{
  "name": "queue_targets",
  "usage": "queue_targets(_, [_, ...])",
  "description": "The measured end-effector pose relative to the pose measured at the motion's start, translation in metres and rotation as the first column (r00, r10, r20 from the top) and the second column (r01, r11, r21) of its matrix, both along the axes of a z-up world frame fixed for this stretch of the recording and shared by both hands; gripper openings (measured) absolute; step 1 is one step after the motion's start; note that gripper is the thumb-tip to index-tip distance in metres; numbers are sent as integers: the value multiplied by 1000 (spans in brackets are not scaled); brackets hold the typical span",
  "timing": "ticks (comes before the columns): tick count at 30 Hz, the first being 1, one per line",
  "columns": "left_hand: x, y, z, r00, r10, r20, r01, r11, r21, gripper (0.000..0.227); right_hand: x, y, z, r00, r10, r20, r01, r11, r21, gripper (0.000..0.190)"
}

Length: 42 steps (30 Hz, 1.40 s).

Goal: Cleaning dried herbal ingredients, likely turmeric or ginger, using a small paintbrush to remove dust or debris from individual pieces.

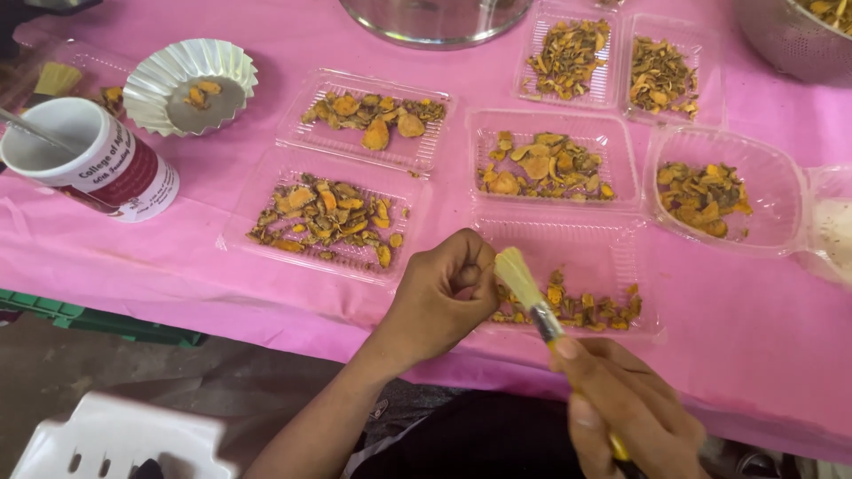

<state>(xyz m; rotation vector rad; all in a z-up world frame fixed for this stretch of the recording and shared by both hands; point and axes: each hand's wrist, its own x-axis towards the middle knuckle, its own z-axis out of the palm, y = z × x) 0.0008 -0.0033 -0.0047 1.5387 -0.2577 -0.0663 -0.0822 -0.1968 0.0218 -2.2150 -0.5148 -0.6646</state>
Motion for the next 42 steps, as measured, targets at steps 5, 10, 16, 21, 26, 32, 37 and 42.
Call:
queue_targets(5, [1,1,-1,997,38,61,-42,997,68,23,6,-2,-9,993,86,85,-77,992,-103,24])
queue_targets(10, [1,1,-3,992,53,113,-65,992,108,29,10,2,-4,997,64,45,-61,995,-74,21])
queue_targets(16, [0,2,-5,993,-15,117,17,1000,-18,27,-2,10,14,993,-99,68,102,994,-47,19])
queue_targets(21, [-1,6,-7,984,-135,116,153,975,-161,22,61,7,-17,946,151,288,-100,978,-184,24])
queue_targets(26, [-1,9,-8,957,-232,175,269,935,-230,22,81,10,-12,866,425,263,-346,889,-299,32])
queue_targets(32, [-3,10,-5,950,-203,236,233,967,-105,7,79,11,-7,913,369,173,-360,929,-85,22])
queue_targets(37, [-3,9,-2,943,-164,289,153,986,60,10,78,2,-9,945,309,103,-312,950,13,21])
queue_targets(42, [-1,6,-8,933,-174,316,175,984,26,17,75,6,3,937,336,96,-340,940,23,21])
